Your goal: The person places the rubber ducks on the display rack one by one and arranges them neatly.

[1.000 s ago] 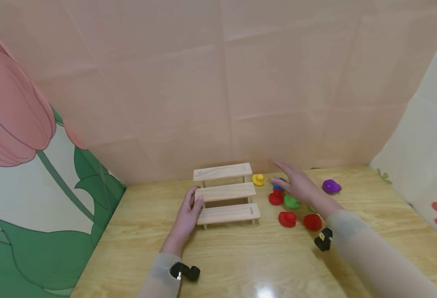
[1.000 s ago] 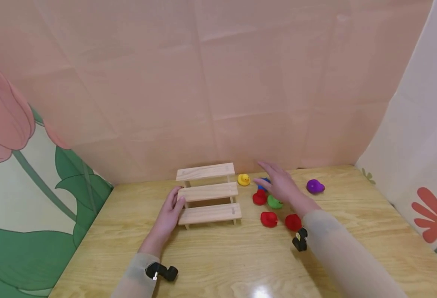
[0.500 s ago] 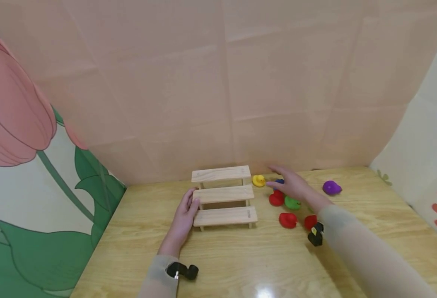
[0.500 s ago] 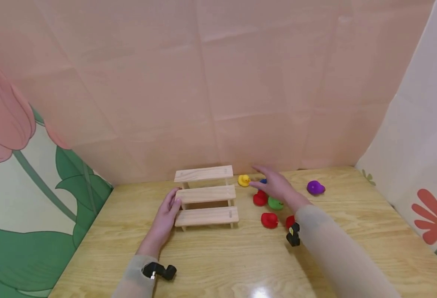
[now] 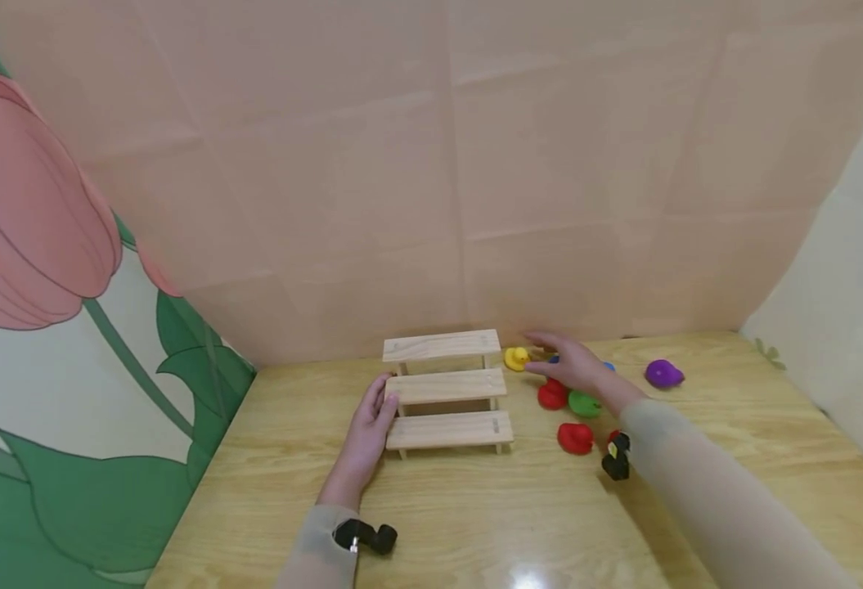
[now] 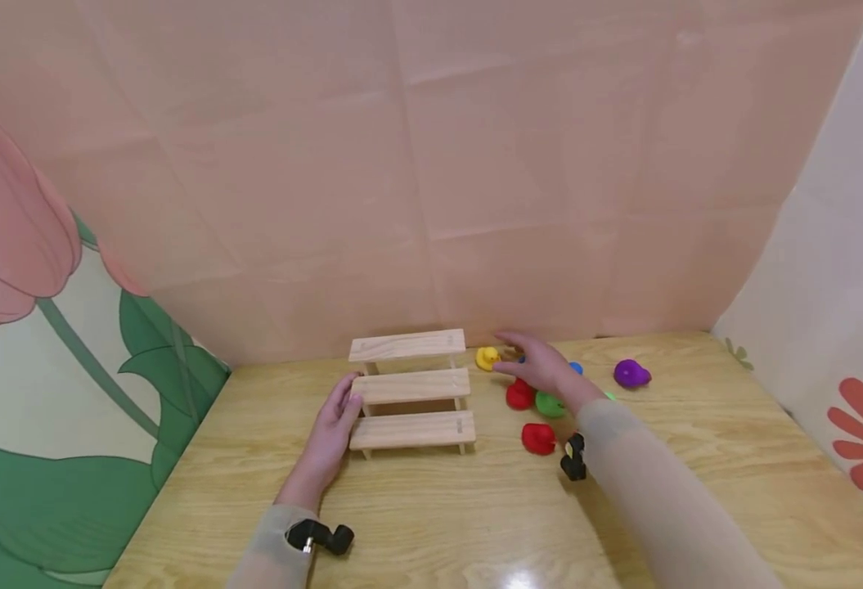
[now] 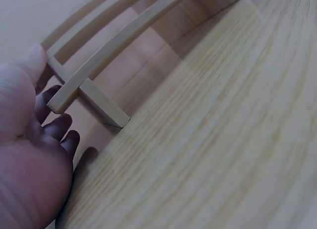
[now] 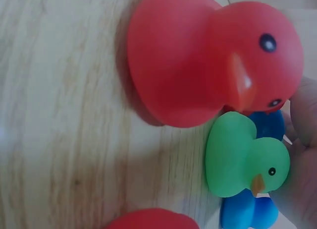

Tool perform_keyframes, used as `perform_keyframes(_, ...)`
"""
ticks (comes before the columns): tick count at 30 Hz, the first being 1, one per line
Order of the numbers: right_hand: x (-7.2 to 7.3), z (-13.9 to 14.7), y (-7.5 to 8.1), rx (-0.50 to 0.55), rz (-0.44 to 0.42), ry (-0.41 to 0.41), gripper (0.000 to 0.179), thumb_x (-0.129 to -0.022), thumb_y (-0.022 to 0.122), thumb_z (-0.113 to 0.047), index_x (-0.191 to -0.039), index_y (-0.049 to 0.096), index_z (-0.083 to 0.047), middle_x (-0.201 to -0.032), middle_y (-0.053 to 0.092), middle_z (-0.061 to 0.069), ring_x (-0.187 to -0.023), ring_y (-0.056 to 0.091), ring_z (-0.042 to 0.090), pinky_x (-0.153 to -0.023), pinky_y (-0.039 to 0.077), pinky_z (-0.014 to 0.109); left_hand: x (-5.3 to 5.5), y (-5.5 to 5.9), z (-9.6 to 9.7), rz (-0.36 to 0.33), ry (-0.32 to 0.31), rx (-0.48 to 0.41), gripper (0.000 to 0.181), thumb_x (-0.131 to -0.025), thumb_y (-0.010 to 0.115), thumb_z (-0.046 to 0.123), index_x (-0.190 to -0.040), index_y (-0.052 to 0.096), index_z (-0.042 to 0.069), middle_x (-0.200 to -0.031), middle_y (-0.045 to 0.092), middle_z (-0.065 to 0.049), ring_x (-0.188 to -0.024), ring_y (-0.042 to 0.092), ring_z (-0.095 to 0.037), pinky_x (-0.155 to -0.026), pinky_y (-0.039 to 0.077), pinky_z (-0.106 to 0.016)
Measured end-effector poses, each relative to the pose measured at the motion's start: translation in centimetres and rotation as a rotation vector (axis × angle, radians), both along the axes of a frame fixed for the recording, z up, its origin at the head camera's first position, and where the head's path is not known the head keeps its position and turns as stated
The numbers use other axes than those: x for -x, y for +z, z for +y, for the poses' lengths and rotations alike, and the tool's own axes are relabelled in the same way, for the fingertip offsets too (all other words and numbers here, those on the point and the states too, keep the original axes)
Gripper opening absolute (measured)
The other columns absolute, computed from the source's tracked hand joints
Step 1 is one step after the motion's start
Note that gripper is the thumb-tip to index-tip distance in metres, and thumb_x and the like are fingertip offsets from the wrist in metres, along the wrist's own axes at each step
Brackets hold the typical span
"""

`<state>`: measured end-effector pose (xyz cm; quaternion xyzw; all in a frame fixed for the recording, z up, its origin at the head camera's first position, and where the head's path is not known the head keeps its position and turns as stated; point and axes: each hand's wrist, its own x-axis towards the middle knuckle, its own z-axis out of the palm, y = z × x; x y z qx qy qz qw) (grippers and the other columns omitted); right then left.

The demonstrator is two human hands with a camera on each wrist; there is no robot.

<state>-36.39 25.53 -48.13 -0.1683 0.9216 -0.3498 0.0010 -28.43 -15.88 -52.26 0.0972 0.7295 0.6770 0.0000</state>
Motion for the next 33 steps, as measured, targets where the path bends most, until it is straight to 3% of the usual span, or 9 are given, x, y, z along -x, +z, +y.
perform_keyframes(15, 0.7, -0.6, -0.1, 0.000, -0.018, 0.060, 0.062, -0.107, 0.078, -0.024, -0.161, 0.055, -0.003, -0.153, 0.061, 0.027, -0.140, 0.057, 0.049, -0.118, 0.043, 0.069, -0.1, -0.2, 0.0, 0.006, 0.006, 0.016, 0.067, -0.115, 0.057, 0.050, -0.172, 0.038, 0.019, -0.173, 0.043, -0.012, -0.159, 0.040, -0.032, -0.130, 0.031, -0.054)
perform_keyframes(25, 1.6, -1.1, -0.7, -0.037, -0.021, 0.007, 0.047, -0.107, 0.077, -0.023, -0.150, 0.067, -0.005, -0.148, 0.065, 0.023, -0.136, 0.060, 0.046, -0.118, 0.044, 0.067, -0.2, 0.3, 0.1, -0.002, -0.003, -0.007, 0.064, -0.115, 0.057, 0.048, -0.171, 0.039, 0.023, -0.175, 0.040, -0.009, -0.162, 0.035, -0.030, -0.132, 0.028, -0.051)
perform_keyframes(33, 1.5, -1.0, -0.8, -0.016, -0.021, -0.022, 0.040, -0.107, 0.077, -0.022, -0.140, 0.071, -0.002, -0.135, 0.070, 0.020, -0.125, 0.065, 0.042, -0.111, 0.052, 0.064, 0.0, 0.0, 0.1, 0.016, -0.006, -0.004, 0.067, -0.116, 0.057, 0.046, -0.172, 0.037, 0.014, -0.175, 0.041, -0.009, -0.162, 0.035, -0.029, -0.132, 0.028, -0.050)
